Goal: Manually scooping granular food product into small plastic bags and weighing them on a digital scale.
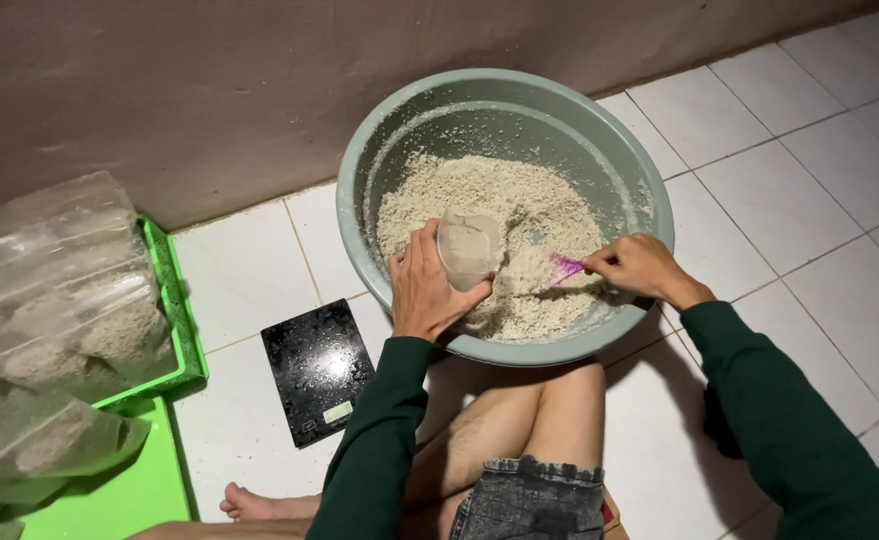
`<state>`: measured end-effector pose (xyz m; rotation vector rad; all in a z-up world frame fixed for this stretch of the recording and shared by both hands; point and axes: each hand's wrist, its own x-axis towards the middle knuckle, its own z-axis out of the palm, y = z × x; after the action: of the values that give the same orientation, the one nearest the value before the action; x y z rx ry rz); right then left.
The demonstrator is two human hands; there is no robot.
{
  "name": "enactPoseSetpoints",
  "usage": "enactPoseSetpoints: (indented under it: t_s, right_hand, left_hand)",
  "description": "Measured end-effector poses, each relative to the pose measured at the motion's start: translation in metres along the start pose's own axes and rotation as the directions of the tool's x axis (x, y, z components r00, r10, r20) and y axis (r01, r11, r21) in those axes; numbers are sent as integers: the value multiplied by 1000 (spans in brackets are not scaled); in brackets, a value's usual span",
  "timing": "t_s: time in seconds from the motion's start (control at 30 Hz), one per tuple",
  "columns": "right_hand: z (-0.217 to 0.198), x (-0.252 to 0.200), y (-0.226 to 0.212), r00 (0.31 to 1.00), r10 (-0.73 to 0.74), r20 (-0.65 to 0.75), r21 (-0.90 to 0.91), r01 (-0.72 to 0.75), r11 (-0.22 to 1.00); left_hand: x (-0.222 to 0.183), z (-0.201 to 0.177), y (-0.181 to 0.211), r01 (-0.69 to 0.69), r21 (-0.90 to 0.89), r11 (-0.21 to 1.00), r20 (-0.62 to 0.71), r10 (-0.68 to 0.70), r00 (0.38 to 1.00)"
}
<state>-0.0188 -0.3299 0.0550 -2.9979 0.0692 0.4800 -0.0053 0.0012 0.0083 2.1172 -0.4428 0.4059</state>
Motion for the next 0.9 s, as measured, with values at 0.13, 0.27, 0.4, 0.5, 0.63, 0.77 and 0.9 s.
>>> enactPoseSetpoints:
  t_s: [0.13,0.27,0.4,0.5,0.63,0.77,0.9]
  right_hand:
    - [-3,-4,12,998,3,-57,120,4,993]
    - [-23,-24,-11,969,53,-243,343,35,939]
    - [-60,-57,-58,933,83,-351,385,62,921]
    - [-64,-59,-74,930,67,-362,427,101,899]
    - [-64,-65,-97,932,10,-363,476,176,862]
    - [-65,-68,-116,922,-18,-388,374,175,911]
    - [-65,-72,-126,875,-67,-479,158,161,974]
  left_hand:
    - [0,-2,2,3,18,1000,16,-3,1000]
    - [1,-1,1,19,18,1000,19,-19,1000]
    - [0,-2,3,12,44,999,21,-13,1000]
    - [1,-1,2,26,57,998,19,-27,999]
    - [2,-7,8,40,51,998,61,-44,997]
    - [3,-8,7,40,64,997,53,-44,998]
    - [3,-6,6,45,42,998,41,-47,998]
